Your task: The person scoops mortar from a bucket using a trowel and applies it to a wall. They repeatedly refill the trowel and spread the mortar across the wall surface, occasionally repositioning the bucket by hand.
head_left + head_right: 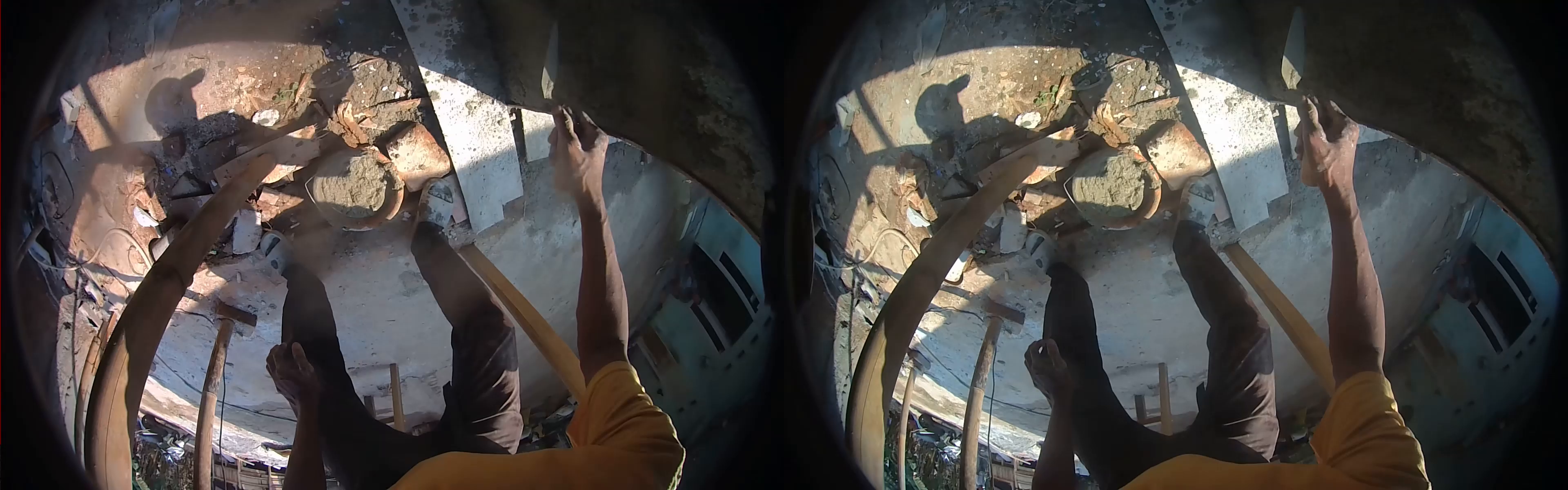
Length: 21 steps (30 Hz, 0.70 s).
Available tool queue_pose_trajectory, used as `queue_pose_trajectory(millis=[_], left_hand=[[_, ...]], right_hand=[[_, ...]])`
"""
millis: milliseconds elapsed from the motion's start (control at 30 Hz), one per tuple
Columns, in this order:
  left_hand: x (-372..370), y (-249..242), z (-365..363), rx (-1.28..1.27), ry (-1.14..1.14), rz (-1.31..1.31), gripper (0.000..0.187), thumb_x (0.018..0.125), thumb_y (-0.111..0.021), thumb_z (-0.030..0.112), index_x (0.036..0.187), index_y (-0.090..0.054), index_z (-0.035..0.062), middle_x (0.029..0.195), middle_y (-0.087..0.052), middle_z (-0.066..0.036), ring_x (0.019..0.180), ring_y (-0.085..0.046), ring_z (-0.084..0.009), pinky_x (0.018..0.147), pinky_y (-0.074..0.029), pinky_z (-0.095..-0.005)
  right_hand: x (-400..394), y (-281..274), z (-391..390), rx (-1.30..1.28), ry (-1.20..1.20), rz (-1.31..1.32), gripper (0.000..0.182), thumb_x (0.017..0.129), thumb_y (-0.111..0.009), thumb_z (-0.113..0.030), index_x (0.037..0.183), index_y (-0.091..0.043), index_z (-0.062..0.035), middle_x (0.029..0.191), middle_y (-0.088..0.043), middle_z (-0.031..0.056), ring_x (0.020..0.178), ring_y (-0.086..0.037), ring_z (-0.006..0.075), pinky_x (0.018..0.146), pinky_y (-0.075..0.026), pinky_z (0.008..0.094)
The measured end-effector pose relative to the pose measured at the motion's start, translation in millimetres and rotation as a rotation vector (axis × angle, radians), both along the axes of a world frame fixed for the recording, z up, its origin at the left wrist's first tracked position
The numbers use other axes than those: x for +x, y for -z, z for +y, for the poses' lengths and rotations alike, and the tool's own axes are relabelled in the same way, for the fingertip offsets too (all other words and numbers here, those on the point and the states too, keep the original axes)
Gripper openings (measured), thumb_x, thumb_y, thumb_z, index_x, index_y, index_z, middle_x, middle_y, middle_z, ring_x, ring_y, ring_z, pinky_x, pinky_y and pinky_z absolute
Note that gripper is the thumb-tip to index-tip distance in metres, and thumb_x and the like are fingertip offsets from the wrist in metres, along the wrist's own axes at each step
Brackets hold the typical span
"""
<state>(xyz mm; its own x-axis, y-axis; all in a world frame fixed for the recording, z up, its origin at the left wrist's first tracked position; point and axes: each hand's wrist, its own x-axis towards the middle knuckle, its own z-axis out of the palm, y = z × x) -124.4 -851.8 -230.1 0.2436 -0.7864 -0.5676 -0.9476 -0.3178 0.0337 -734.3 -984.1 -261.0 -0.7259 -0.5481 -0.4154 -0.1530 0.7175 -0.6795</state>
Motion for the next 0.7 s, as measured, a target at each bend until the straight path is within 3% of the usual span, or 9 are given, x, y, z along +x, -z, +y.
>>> queue_pose_trajectory(millis=[67,100,200,267,333,433,467,600,700], left_hand=[[3,-5,-9,-0.032,0.009,-0.010,0.034,0.104,-0.068,0.029,0.113,-0.069,-0.0036,0.117,-0.070,-0.020,0.113,-0.063,-0.0431,0.100,-0.050,-0.0525],[8,-7,-13,-0.052,0.088,0.045,0.026,0.102,-0.070,0.024,0.110,-0.070,-0.0017,0.113,-0.072,-0.019,0.111,-0.064,-0.0417,0.099,-0.051,-0.0518],[29,1,-12,-0.006,0.063,0.027,0.036,0.104,-0.069,0.033,0.118,-0.071,-0.0002,0.118,-0.071,-0.020,0.113,-0.065,-0.0408,0.096,-0.051,-0.0522],[39,1,-14,0.023,0.055,0.037,0.035,0.104,-0.069,0.032,0.118,-0.071,-0.0002,0.117,-0.071,-0.020,0.111,-0.065,-0.0401,0.095,-0.051,-0.0511],[49,3,-14,0.015,0.059,0.061,0.029,0.102,-0.072,0.026,0.114,-0.069,-0.0009,0.114,-0.070,-0.020,0.109,-0.065,-0.0423,0.097,-0.051,-0.0521],[82,12,-6,-0.026,0.067,0.083,0.028,0.101,-0.072,0.022,0.115,-0.067,-0.0018,0.115,-0.070,-0.021,0.110,-0.065,-0.0436,0.098,-0.051,-0.0523],[89,13,-5,-0.045,0.072,0.094,0.028,0.101,-0.072,0.022,0.116,-0.067,-0.0021,0.116,-0.069,-0.022,0.111,-0.065,-0.0438,0.099,-0.051,-0.0521],[96,10,-7,-0.034,0.065,0.130,0.032,0.104,-0.070,0.026,0.118,-0.068,-0.0035,0.117,-0.069,-0.022,0.107,-0.067,-0.0415,0.091,-0.053,-0.0486],[109,15,1,-0.074,0.079,0.157,0.041,0.108,-0.067,0.033,0.118,-0.069,-0.0069,0.117,-0.067,-0.023,0.098,-0.069,-0.0382,0.073,-0.061,-0.0425]], right_hand=[[61,42,64,0.162,-0.183,-0.071,0.040,0.101,-0.073,-0.038,0.087,-0.068,-0.0004,0.065,-0.057,0.0008,0.057,-0.053,0.0105,0.054,-0.045,0.0321],[92,88,111,0.039,-0.501,0.090,0.042,0.099,-0.074,-0.040,0.093,-0.066,0.0007,0.068,-0.058,0.0034,0.064,-0.056,0.0138,0.058,-0.048,0.0352],[228,129,160,0.602,-0.630,-0.019,0.027,0.095,-0.064,-0.030,0.109,-0.060,-0.0062,0.094,-0.074,0.0226,0.094,-0.073,0.0441,0.081,-0.058,0.0548],[294,219,214,0.678,-0.645,0.052,0.039,0.088,-0.068,-0.026,0.122,-0.064,-0.0076,0.098,-0.076,0.0198,0.099,-0.075,0.0410,0.091,-0.059,0.0504],[338,308,215,0.672,-0.572,0.077,0.026,0.090,-0.063,-0.030,0.107,-0.071,-0.0116,0.106,-0.075,0.0190,0.105,-0.073,0.0415,0.089,-0.058,0.0510],[379,339,115,0.692,-0.258,-0.119,0.035,0.089,-0.062,-0.030,0.098,-0.078,0.0007,0.099,-0.077,0.0250,0.098,-0.076,0.0448,0.085,-0.061,0.0493],[390,343,107,0.549,-0.170,-0.060,0.031,0.090,-0.064,-0.027,0.085,-0.073,0.0015,0.086,-0.075,0.0240,0.085,-0.076,0.0426,0.077,-0.060,0.0504],[413,314,160,0.161,-0.116,0.030,0.020,0.092,-0.068,-0.016,0.080,-0.061,-0.0010,0.072,-0.069,0.0155,0.065,-0.069,0.0362,0.066,-0.057,0.0482],[398,270,182,0.005,-0.069,0.008,0.018,0.091,-0.069,-0.016,0.095,-0.068,0.0013,0.072,-0.067,0.0187,0.067,-0.070,0.0383,0.069,-0.057,0.0470]])
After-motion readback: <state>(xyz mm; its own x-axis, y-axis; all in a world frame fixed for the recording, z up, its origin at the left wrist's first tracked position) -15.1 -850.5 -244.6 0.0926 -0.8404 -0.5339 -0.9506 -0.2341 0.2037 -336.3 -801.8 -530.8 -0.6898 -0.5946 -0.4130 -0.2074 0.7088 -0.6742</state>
